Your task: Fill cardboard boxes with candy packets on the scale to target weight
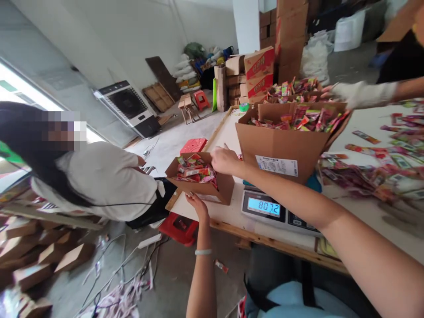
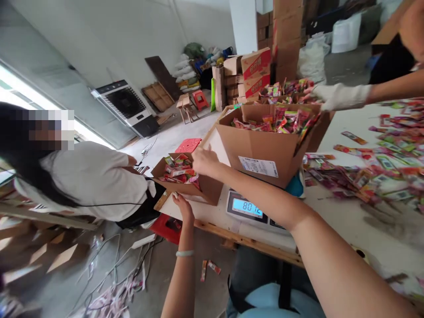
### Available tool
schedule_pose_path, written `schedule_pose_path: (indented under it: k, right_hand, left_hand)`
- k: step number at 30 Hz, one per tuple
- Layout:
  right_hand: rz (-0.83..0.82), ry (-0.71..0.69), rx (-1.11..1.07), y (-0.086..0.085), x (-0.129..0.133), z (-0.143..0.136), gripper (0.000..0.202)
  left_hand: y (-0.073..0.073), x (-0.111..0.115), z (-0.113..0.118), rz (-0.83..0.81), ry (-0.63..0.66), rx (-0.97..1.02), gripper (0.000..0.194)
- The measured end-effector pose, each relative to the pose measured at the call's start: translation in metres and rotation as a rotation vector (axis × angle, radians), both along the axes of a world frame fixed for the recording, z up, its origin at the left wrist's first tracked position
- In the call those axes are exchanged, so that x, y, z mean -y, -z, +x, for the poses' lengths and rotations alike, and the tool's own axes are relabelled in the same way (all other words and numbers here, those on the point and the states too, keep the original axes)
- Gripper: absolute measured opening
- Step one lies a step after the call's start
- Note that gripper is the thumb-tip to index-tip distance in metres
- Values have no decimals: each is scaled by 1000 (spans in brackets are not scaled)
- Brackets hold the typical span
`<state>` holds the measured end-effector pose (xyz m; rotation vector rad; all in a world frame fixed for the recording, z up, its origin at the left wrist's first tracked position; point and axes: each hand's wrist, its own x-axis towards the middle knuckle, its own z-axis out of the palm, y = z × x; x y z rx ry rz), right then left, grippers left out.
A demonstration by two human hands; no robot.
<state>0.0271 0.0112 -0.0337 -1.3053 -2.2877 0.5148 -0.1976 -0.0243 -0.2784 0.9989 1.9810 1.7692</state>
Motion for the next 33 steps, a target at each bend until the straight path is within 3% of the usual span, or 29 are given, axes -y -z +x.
schedule_pose_path:
  k: [3, 6, 8, 10, 12, 13, 15, 18, 22, 28, 31, 33]
  right_hand:
    - [295, -84, -178, -13, 51, 32, 29]
    - [626, -82, -459, 13, 116, 89, 27]
    - [705, 152, -499, 53, 154, 142, 19]
    - [660, 575, -365, 103, 180, 204, 26]
    - [498, 975, -204, 153, 189, 268, 32]
    - [385, 1095, -150, 175, 188, 297, 34]
    - [190, 1171, -70, 209, 178, 343, 53]
    - [70, 1077, -2, 234, 154, 375, 58]
    - [8, 940, 41, 237, 117, 370, 58]
    - [-64, 1014, 152, 226, 48, 369, 68]
    - [-205, 1097, 182, 227, 14, 372, 75]
    - [-285, 1064, 249, 233, 2, 365, 81]
  left_hand:
    - [-13, 9, 16, -28, -42, 26, 72]
    - [-26, 19, 33, 24, -105, -49, 71]
    - [-30, 26, 43, 93, -151, -146, 70]
    - [-27, 34, 53, 139, -155, -242, 70]
    - [-20, 42, 61, 134, -135, -297, 69]
    - [-15, 46, 64, 115, -126, -306, 69]
    - [-4, 53, 70, 68, -121, -293, 68]
    - [7, 59, 76, 33, -134, -266, 69]
    - [10, 62, 77, 13, -126, -287, 71]
    - [12, 59, 73, 36, -135, -338, 74]
    - [14, 54, 70, 63, -128, -391, 74]
    - [12, 51, 70, 60, -116, -412, 72]
